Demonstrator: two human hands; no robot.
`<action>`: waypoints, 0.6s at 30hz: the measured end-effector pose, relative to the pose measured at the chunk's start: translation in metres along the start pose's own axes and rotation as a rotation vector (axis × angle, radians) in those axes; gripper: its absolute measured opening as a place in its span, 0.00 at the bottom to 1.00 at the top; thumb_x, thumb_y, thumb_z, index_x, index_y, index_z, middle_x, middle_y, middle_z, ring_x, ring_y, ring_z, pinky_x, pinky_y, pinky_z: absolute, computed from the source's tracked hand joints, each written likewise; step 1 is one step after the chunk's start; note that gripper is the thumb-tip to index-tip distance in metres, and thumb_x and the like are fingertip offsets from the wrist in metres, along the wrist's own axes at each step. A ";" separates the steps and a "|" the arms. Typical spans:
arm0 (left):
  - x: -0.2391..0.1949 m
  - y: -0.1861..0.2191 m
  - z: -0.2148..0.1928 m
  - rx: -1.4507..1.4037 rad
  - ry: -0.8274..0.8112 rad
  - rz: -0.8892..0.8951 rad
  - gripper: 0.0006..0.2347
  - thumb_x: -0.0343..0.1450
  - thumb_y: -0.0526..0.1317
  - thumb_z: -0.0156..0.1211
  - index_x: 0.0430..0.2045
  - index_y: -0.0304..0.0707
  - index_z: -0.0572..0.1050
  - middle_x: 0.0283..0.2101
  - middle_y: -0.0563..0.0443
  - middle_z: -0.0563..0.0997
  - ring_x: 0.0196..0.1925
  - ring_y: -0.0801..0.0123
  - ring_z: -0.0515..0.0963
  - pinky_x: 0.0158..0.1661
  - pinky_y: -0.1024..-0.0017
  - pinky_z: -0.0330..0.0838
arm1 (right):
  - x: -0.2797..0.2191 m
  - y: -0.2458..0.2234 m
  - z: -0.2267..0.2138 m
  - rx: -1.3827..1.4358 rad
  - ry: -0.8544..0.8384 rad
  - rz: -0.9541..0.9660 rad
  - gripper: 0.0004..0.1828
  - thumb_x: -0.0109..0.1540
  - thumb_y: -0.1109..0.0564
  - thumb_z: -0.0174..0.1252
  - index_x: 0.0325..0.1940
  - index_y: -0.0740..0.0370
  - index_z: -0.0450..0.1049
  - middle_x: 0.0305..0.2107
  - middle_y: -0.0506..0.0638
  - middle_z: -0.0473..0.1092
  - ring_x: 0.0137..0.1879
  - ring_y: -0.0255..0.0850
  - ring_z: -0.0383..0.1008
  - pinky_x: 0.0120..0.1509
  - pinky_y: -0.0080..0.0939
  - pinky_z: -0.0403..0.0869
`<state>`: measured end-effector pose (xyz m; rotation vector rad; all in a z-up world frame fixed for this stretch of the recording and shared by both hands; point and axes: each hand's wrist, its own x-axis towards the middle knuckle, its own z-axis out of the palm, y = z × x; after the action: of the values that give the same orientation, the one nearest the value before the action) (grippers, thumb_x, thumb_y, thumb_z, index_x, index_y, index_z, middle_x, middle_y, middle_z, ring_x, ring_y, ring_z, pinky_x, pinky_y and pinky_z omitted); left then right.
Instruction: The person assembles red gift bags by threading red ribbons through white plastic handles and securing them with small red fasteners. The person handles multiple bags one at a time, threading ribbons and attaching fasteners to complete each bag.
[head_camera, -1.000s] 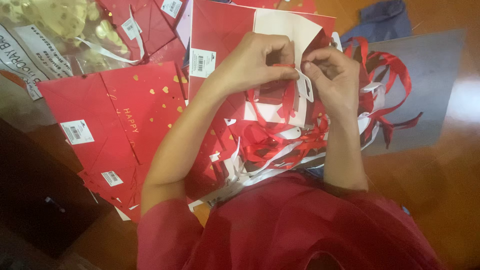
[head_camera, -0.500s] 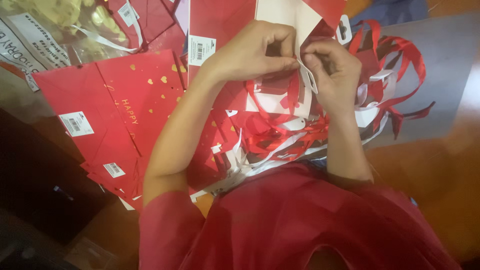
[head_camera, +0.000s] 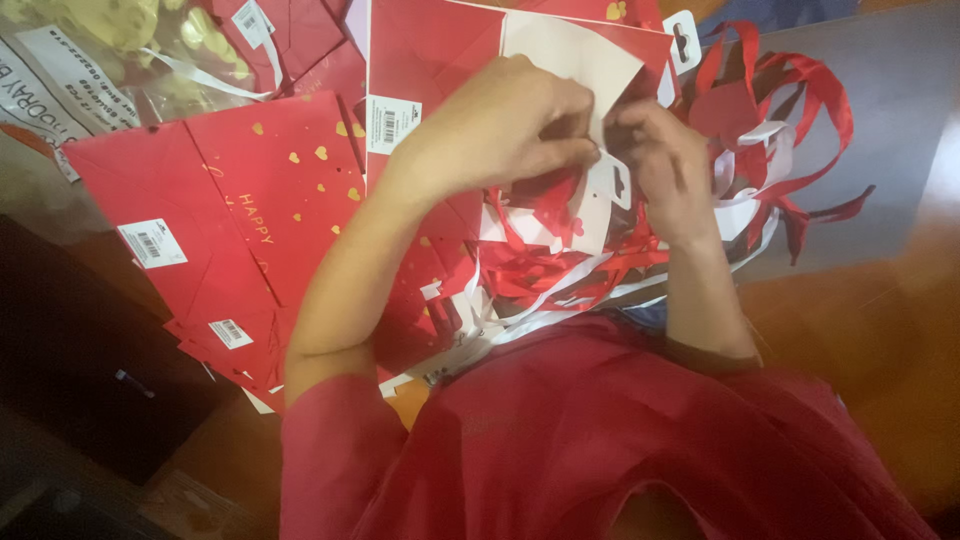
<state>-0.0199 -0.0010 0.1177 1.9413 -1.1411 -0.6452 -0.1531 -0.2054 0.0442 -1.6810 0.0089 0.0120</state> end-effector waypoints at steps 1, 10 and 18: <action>0.000 0.003 0.001 -0.022 -0.008 0.017 0.11 0.70 0.43 0.68 0.23 0.35 0.77 0.23 0.47 0.80 0.25 0.57 0.79 0.30 0.63 0.70 | -0.003 -0.007 0.003 -0.026 0.001 -0.016 0.18 0.67 0.61 0.58 0.59 0.72 0.66 0.46 0.51 0.72 0.53 0.34 0.72 0.56 0.35 0.72; -0.014 0.016 -0.019 -0.354 -0.236 -0.033 0.12 0.72 0.46 0.64 0.23 0.37 0.76 0.25 0.56 0.83 0.25 0.73 0.83 0.28 0.72 0.73 | -0.017 0.001 -0.017 -0.049 0.152 0.224 0.21 0.67 0.61 0.63 0.64 0.68 0.72 0.54 0.53 0.74 0.59 0.38 0.74 0.65 0.41 0.73; -0.012 0.028 0.037 -0.403 -0.502 0.241 0.13 0.70 0.49 0.63 0.21 0.41 0.75 0.21 0.57 0.82 0.24 0.73 0.82 0.26 0.69 0.71 | -0.014 0.000 -0.035 0.060 0.270 0.078 0.21 0.68 0.60 0.63 0.64 0.64 0.70 0.52 0.51 0.71 0.56 0.38 0.72 0.60 0.41 0.73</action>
<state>-0.0666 -0.0127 0.1199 1.3093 -1.3892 -1.1677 -0.1666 -0.2406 0.0480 -1.6102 0.2756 -0.1553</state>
